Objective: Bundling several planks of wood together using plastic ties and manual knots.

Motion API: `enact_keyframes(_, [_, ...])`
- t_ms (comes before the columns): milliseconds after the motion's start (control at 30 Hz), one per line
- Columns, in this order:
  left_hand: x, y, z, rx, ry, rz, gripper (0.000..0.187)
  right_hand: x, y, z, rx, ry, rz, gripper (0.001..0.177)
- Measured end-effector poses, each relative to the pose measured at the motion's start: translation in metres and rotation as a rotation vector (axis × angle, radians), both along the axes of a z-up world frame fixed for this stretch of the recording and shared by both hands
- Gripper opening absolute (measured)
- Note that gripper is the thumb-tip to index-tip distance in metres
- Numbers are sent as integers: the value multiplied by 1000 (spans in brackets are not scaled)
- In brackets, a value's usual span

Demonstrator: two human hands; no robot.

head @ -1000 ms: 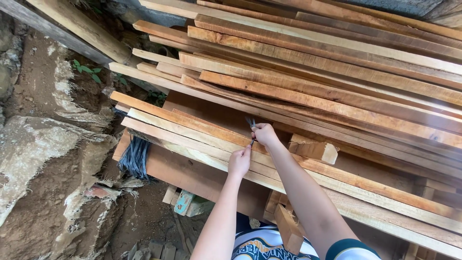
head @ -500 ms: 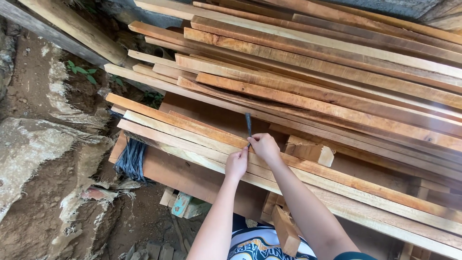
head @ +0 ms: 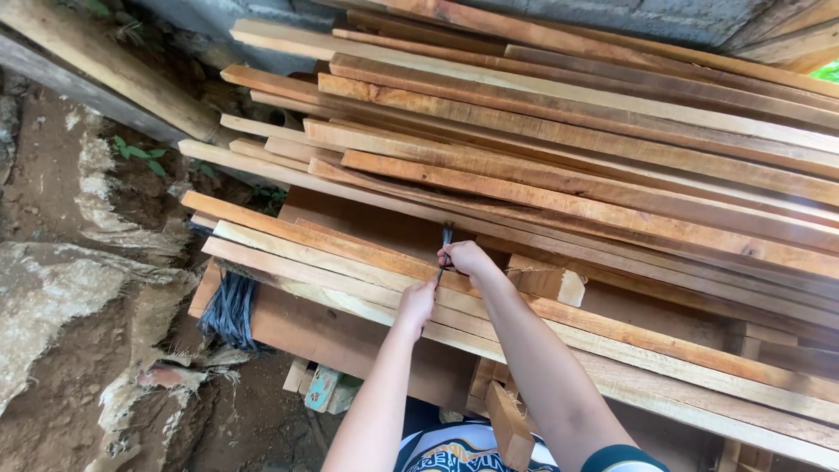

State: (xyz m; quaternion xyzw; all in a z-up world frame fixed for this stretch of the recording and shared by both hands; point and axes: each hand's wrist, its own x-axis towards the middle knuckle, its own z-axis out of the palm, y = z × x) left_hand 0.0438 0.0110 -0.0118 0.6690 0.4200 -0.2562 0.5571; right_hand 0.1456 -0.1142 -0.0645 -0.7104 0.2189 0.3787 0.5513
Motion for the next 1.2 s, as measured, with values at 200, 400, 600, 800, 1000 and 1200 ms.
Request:
enact_keyframes(200, [34,2,-6,173,-85,-301,45,8,20,-106,-68,-73,-1,30])
enact_keyframes(400, [2,-6,38,272,-17,-457,59,3,25,-68,-274,-62,27,20])
enact_keyframes(600, [-12,-4,69,233,-10,-435,61,0,32,-78,-304,-51,65,26])
enact_keyframes(800, [-19,5,45,218,-27,-403,59,-5,28,-28,-296,-32,-5,27])
enact_keyframes(1000, [-19,2,40,225,-27,-384,56,-4,25,-14,-259,-61,-41,32])
enact_keyframes(1200, [0,-14,65,195,-129,-284,59,5,27,-55,-26,-21,-280,30])
